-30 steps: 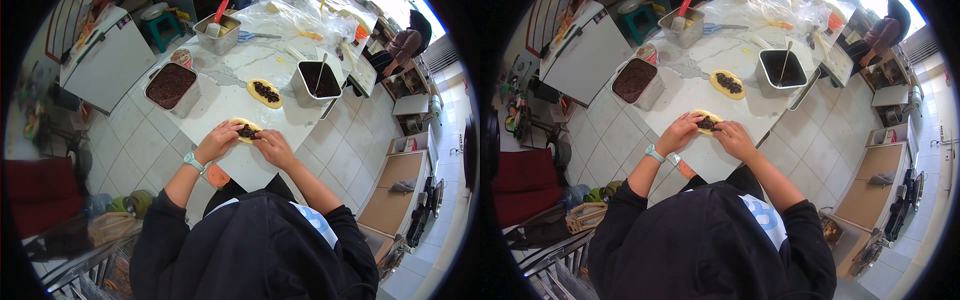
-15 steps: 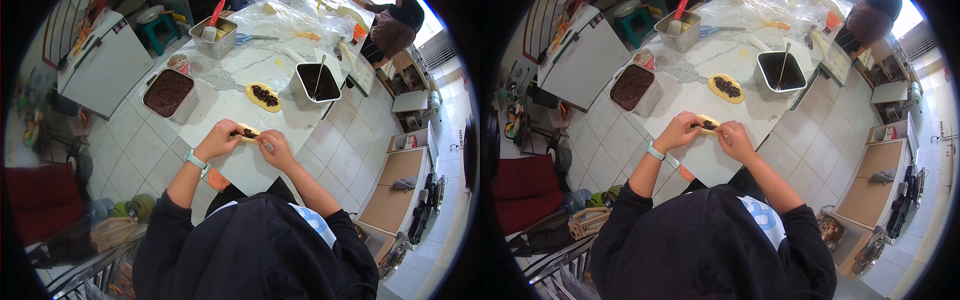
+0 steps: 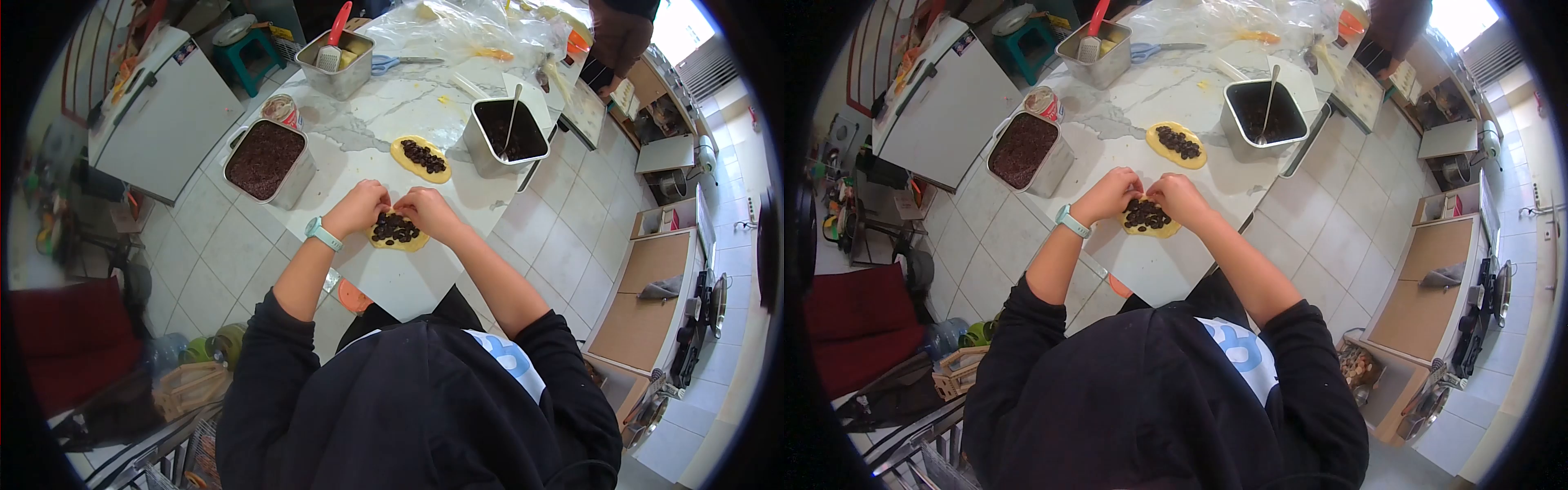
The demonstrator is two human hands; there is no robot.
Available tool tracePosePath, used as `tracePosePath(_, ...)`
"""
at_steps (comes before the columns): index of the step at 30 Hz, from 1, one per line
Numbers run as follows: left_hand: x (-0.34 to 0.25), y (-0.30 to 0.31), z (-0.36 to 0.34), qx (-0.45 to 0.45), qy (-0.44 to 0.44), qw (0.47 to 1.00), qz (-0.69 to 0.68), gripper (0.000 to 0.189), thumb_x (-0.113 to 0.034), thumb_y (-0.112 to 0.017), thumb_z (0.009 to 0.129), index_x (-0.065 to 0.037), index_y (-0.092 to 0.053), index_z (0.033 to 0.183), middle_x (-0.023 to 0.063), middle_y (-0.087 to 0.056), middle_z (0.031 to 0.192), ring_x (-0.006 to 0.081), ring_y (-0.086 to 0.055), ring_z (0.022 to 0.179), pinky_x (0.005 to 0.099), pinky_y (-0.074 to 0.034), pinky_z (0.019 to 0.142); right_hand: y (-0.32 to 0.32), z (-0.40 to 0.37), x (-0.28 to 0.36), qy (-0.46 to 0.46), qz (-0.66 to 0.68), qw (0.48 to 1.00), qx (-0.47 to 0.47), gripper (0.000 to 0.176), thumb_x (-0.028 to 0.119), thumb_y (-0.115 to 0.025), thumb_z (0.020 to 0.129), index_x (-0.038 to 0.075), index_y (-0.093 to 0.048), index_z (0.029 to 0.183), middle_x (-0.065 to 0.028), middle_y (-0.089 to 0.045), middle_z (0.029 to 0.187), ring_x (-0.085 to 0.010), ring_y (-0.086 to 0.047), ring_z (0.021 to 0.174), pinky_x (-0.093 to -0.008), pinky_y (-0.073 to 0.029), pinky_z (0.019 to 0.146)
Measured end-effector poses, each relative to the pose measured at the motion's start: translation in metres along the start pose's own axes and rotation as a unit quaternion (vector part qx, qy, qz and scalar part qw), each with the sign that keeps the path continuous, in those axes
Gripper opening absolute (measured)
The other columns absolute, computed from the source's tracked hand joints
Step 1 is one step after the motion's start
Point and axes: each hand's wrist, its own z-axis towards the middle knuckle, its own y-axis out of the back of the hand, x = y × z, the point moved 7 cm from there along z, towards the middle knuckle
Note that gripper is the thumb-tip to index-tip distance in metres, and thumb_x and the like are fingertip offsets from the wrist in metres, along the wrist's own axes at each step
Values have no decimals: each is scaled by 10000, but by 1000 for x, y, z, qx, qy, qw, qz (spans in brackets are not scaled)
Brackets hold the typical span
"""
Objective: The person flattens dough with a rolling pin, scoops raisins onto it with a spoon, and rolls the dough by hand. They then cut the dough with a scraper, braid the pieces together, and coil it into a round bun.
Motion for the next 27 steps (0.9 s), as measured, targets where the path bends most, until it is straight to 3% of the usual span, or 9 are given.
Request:
tracePosePath(5, -5, 15, -8, 26, 127, 979, -157, 105, -57, -612, 811, 16, -574, 875, 118, -631, 836, 233, -615, 776, 317, -481, 705, 3, -1, 15, 84, -4, 996, 5, 127, 70, -598, 793, 21, -604, 910, -162, -607, 821, -313, -585, 807, -395, -467, 733)
tracePosePath(7, 2, 14, -13, 37, 170, 960, -220, 113, -50, -615, 814, 16, -566, 891, 106, -636, 829, 197, -618, 782, 304, -481, 705, 0, -5, 4, -26, 79, 996, 34, 157, 51, -570, 821, 21, -542, 973, -150, -618, 823, -303, -598, 804, -375, -473, 727)
tracePosePath(11, 8, 12, -13, 25, 142, 955, -261, 106, -17, -619, 807, 12, -573, 898, 92, -639, 821, 130, -602, 768, 275, -482, 692, 5, -13, -1, -48, 135, 986, 89, 167, 43, -555, 838, 15, -533, 1000, -144, -632, 834, -281, -619, 820, -346, -479, 723)
tracePosePath(16, 19, 16, -10, -26, 162, 968, -190, 65, 12, -627, 772, 5, -606, 834, 79, -632, 797, 146, -614, 752, 276, -492, 686, 17, -11, -21, -106, 140, 984, -3, 125, -8, -537, 815, -8, -601, 922, -124, -636, 838, -273, -622, 836, -340, -484, 746)
tracePosePath(17, 18, 14, -9, -41, 129, 976, -169, 56, 15, -633, 758, -3, -620, 810, 74, -628, 805, 165, -613, 753, 283, -492, 682, 16, -12, -22, -108, 141, 984, -3, 125, -8, -537, 815, -8, -601, 922, -124, -636, 838, -273, -622, 836, -340, -484, 746)
tracePosePath(19, 16, 13, -11, -55, 96, 983, -149, 51, 18, -640, 745, -11, -634, 786, 68, -625, 813, 184, -612, 754, 289, -492, 678, 22, -13, -8, 15, -14, 999, -40, 161, -50, -550, 780, 14, -648, 890, -102, -624, 855, -244, -619, 857, -327, -495, 743)
tracePosePath(21, 2, 18, -14, -73, 1, 993, -95, 98, 5, -653, 731, -50, -671, 810, 57, -622, 854, 209, -587, 800, 296, -482, 698, 20, -21, -9, 25, -23, 998, -53, 189, -51, -548, 770, 21, -656, 907, -103, -618, 851, -258, -611, 847, -331, -492, 742)
tracePosePath(25, 11, 22, -23, -78, -3, 997, -29, 159, -23, -666, 728, -97, -696, 865, 39, -619, 911, 222, -554, 889, 321, -458, 769, 23, -34, -6, 43, -17, 995, -85, 211, -9, -566, 775, 36, -672, 952, -111, -605, 899, -281, -583, 854, -355, -474, 758)
tracePosePath(27, 17, 20, -29, -96, 18, 995, -33, 164, -84, -641, 764, -148, -707, 899, 10, -616, 983, 227, -525, 965, 368, -407, 872, 24, -37, -7, 10, 17, 996, -91, 204, 0, -568, 783, 41, -671, 954, -109, -602, 899, -280, -583, 846, -355, -474, 754)
